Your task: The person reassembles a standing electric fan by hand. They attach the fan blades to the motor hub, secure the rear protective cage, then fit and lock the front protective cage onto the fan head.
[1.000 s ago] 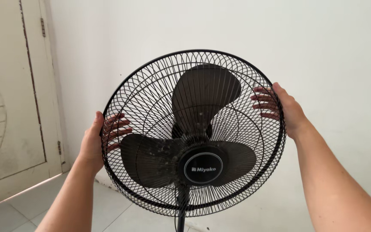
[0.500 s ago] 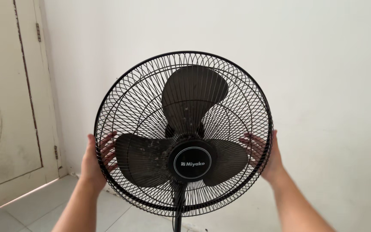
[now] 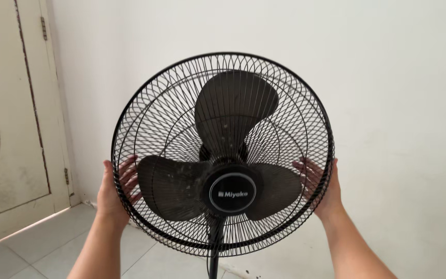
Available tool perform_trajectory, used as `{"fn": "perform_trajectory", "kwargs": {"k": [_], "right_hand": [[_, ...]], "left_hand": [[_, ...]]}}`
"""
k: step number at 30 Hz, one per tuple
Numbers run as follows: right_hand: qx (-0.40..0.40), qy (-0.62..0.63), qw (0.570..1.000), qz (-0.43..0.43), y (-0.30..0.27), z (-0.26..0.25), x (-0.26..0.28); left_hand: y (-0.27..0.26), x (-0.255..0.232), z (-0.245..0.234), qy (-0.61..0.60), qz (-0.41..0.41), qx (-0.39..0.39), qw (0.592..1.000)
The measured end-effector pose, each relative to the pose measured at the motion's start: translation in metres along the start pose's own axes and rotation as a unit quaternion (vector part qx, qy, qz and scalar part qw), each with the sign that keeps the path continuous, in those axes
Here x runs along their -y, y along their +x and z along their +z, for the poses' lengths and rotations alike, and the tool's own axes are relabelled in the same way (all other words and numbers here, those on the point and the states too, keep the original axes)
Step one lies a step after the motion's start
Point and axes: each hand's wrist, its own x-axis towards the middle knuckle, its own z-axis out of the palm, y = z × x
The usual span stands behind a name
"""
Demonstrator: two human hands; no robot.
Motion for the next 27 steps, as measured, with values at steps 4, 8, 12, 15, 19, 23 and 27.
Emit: {"fn": "perform_trajectory", "kwargs": {"k": [4,8,12,15,19,23,27], "right_hand": [[-0.027,0.184,0.982,0.028,-0.025,0.009,-0.046],[-0.115,0.277,0.950,0.084,-0.051,0.040,-0.098],[-0.187,0.314,0.922,0.129,-0.057,0.054,-0.116],[-0.196,0.314,0.920,0.131,-0.049,0.055,-0.117],[-0.196,0.306,0.922,0.130,-0.048,0.051,-0.123],[-0.177,0.294,0.932,0.114,-0.047,0.043,-0.132],[-0.181,0.292,0.936,0.075,-0.053,0.045,-0.142]], "left_hand": [[-0.011,0.056,-0.006,-0.139,-0.044,-0.021,0.989],[-0.030,0.119,0.005,-0.263,-0.122,-0.064,0.955],[-0.036,0.153,0.012,-0.327,-0.130,-0.086,0.932],[-0.032,0.159,0.011,-0.322,-0.132,-0.107,0.932],[-0.031,0.157,0.007,-0.328,-0.138,-0.130,0.925],[-0.035,0.154,0.009,-0.337,-0.130,-0.121,0.924],[-0.053,0.154,0.023,-0.361,-0.124,-0.128,0.916]]}}
